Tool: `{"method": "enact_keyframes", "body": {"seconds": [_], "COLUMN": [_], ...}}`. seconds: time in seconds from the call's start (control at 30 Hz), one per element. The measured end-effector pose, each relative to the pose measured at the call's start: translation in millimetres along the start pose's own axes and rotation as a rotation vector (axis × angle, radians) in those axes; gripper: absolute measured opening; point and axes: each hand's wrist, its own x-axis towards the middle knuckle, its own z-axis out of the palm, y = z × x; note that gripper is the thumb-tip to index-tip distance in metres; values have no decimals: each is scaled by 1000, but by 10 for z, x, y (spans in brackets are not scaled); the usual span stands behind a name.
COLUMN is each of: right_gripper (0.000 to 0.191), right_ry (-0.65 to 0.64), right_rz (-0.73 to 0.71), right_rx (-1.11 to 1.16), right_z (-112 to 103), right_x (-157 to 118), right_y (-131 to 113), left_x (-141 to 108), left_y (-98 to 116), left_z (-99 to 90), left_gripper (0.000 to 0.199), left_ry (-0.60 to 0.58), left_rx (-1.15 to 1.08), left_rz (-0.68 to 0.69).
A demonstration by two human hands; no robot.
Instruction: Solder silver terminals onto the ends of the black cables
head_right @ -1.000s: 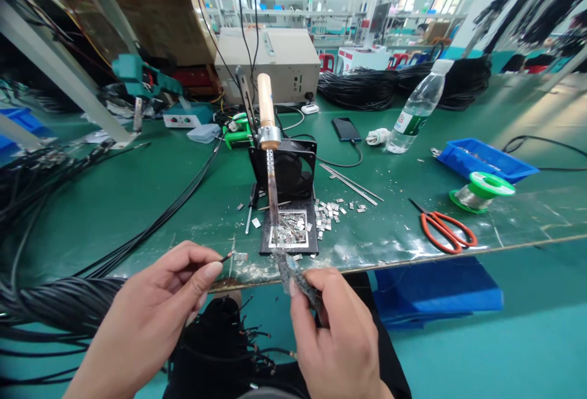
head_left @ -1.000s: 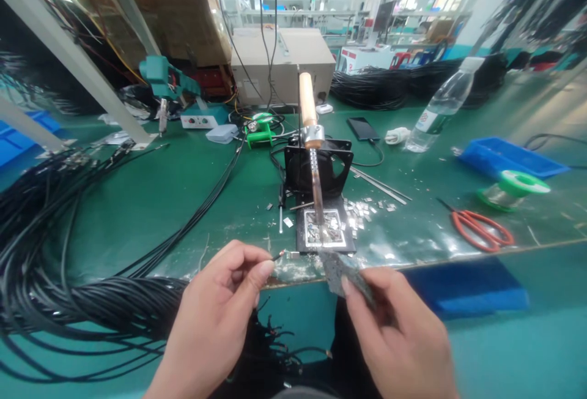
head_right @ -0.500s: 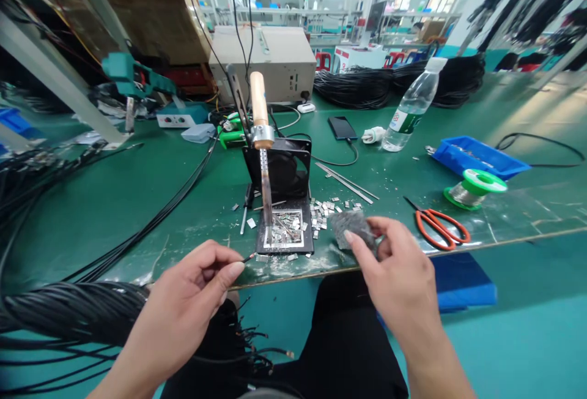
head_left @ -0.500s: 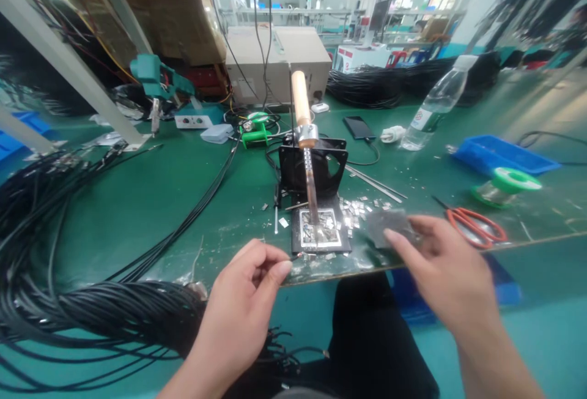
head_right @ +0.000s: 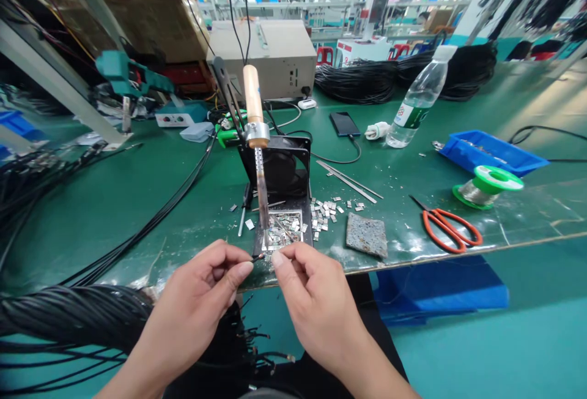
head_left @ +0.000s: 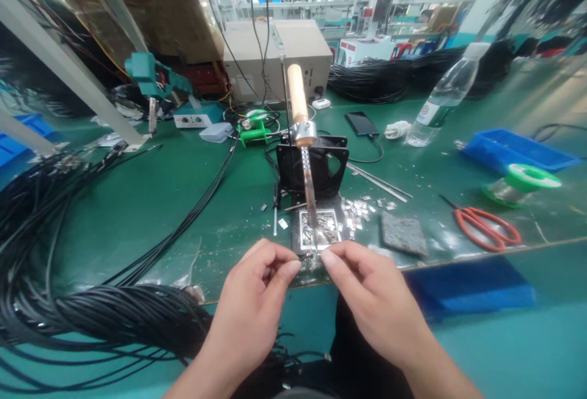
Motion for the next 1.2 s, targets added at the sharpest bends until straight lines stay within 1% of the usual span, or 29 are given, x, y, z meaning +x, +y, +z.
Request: {"method": "enact_keyframes", "body": {"seconds": [0.17, 0.27, 0.43, 0.57, 0.7, 1.03, 1.2], "right_gripper": [34, 34, 33, 31, 29, 28, 29], "right_ry": [-35, -30, -77, -50, -53, -22, -36], "right_rz": [25, 69, 129, 136, 141, 129, 122], "right_rx": [26, 86, 163, 215, 235, 228, 214], "right_z": [-12, -5, 9, 36, 44, 71, 58], "right_x": [12, 19, 38, 36, 32, 15, 33], "right_y": [-12, -19, -3, 29, 36, 2, -15], "left_x": [28, 64, 150, 194, 206, 209, 204], "left_y": [23, 31, 51, 84, 102, 94, 113], "left_z": [7, 11, 18, 28, 21, -3, -8], "left_gripper": [24, 24, 24, 24, 25, 26, 27], "left_ry": [-29, -61, -90, -94, -85, -78, -79], "left_rx": [-27, -24, -18, -1, 24, 55, 59], "left_rz": [-33, -22, -2, 12, 35, 57, 56]}}
